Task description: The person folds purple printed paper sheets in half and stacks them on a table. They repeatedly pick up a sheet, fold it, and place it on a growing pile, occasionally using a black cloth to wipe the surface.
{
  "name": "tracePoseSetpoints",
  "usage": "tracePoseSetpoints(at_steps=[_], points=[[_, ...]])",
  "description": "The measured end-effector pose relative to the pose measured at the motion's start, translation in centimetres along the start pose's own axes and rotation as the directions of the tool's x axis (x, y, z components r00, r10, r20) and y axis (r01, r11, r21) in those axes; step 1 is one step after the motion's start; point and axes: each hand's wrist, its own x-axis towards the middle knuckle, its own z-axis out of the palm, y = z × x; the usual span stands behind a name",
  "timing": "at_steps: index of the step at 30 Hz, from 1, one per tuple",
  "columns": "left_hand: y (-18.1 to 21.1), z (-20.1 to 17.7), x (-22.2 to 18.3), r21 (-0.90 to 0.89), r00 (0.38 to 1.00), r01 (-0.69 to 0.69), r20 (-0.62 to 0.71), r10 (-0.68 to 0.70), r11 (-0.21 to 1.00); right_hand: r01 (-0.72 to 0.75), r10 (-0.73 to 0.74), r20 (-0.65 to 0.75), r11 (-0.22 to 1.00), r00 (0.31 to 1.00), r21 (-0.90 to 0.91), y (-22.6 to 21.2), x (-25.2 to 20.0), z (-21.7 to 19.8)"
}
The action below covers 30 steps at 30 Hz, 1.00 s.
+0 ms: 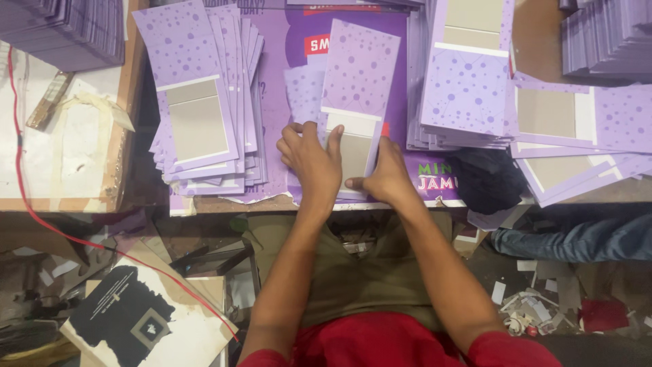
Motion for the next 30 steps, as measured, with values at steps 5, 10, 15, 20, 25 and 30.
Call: tracePoseSetpoints(at_steps=[5, 10, 15, 20, 25, 30], points=[[-0.6, -3.8, 1.0, -0.691, 0.974, 0.194, 0.22, -0.053, 0.696, 0.149, -0.111, -0.109, 0.875, 0.988, 0.46, -0.3, -3.9, 0.8], [-2.2, -8.6, 3.5, -0.502, 0.898, 0.069, 0.407, 0.166, 0.862, 0.28, -0.04, -0.281, 0.293, 0.959, 0.914, 1.2, -8.6, -3.1], [-0.9, -6.9, 6.7, -0.43, 0.663, -0.177, 0.612, 0.43, 0.885, 0.188, 0.029, -0.256, 0.597, 0.966, 0.78, 4.8, -10.8, -6.9], [1.8, -2.5, 4.4, -0.271, 0.544, -0.492, 0.647, 0.534, 0.828, -0.04, 0.164, -0.142, 0.78, 0.976, 0.625, 7.8, -8.6, -3.7], [1.3, -0.4, -0.8, -0.424, 0.306, -0.584, 0.675, 0.671, 0.692, -0.116, 0.206, -0.235, 0.931, 0.95, 0.347, 8.3, -7.8, -2.6], [-0.1, 0.2, -2.2, -0.454, 0.28, -0.596, 0.655, 0.701, 0.662, -0.09, 0.061, -0.404, 0.995, 0.913, -0.052, 7.8, -4.0, -3.1]])
